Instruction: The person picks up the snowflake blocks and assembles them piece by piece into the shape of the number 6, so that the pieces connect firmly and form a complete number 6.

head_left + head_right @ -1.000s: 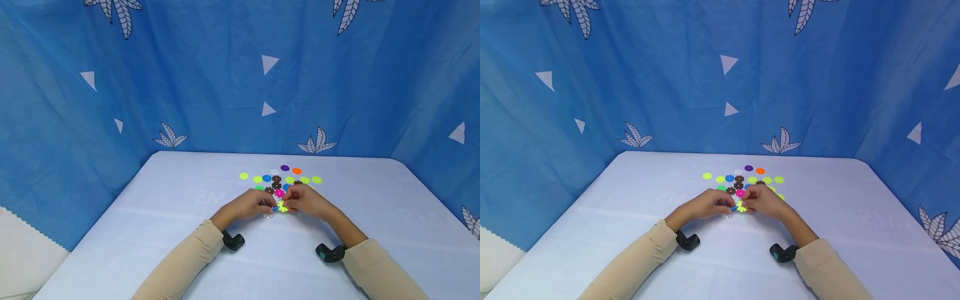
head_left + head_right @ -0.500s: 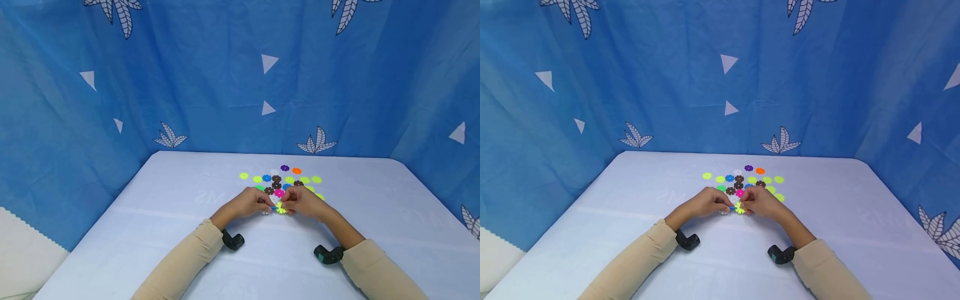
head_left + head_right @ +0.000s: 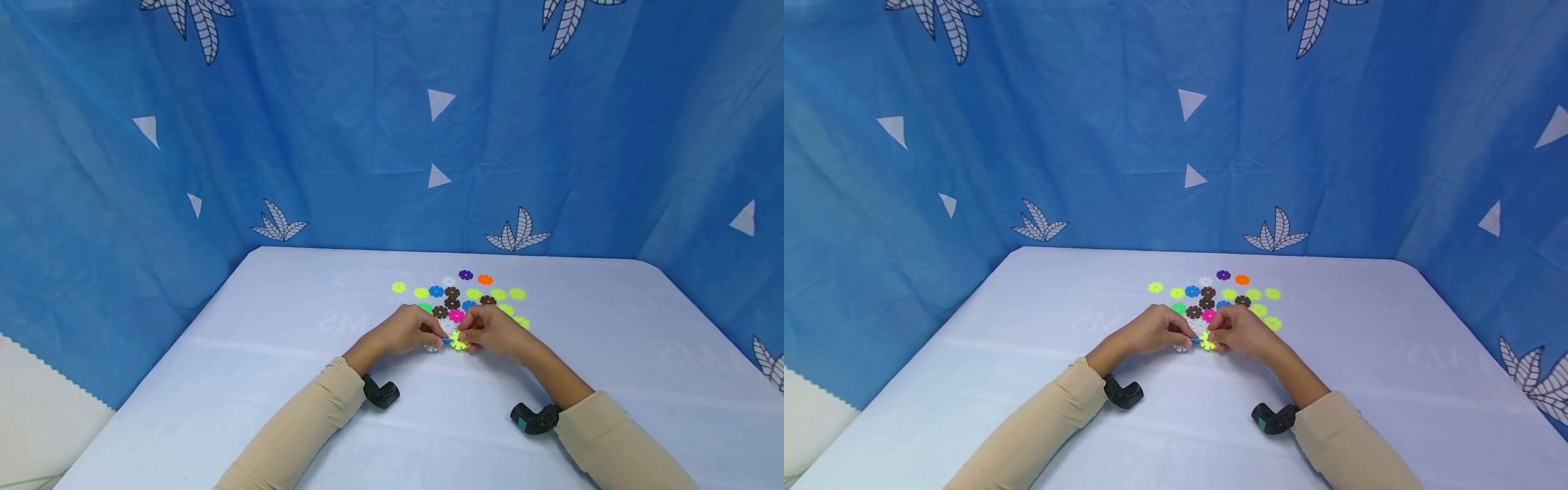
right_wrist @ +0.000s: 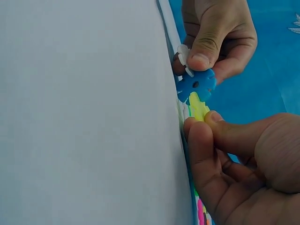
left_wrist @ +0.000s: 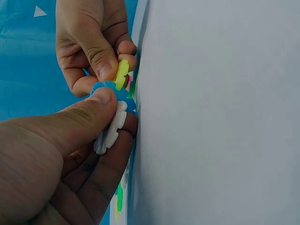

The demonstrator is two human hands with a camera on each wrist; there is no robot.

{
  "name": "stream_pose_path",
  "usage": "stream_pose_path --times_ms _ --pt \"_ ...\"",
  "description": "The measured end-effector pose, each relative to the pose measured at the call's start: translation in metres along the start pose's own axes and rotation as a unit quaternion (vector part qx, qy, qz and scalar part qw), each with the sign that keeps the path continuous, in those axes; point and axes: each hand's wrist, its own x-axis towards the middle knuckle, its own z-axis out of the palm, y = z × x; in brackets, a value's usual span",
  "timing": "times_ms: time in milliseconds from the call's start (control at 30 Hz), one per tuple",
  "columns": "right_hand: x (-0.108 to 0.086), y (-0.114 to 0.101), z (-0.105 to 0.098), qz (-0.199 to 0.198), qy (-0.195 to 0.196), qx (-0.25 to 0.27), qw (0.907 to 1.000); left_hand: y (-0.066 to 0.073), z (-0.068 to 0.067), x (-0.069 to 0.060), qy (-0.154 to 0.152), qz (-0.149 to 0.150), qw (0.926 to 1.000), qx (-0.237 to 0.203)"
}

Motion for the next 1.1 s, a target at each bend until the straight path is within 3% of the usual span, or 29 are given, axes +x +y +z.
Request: stream_pose_path --times_ms 500,900,1100 --pt "-0.001 -0.006 0.000 0.011 -0.004 -0.019 0.9998 0.004 -0.001 -0.001 -0.016 0.002 0.9998 0.008" --pt "0.000 -0.005 0.000 -0.003 -0.008 -0.032 0.9995 0.007 -0.002 -0.002 -0.017 0.027 0.9995 -0.003" --pt "-0.002 -0.009 -0.018 0.022 0.027 -0.071 0.9969 0.008 -0.003 -0.002 -0.009 0.009 0.9999 -0.004"
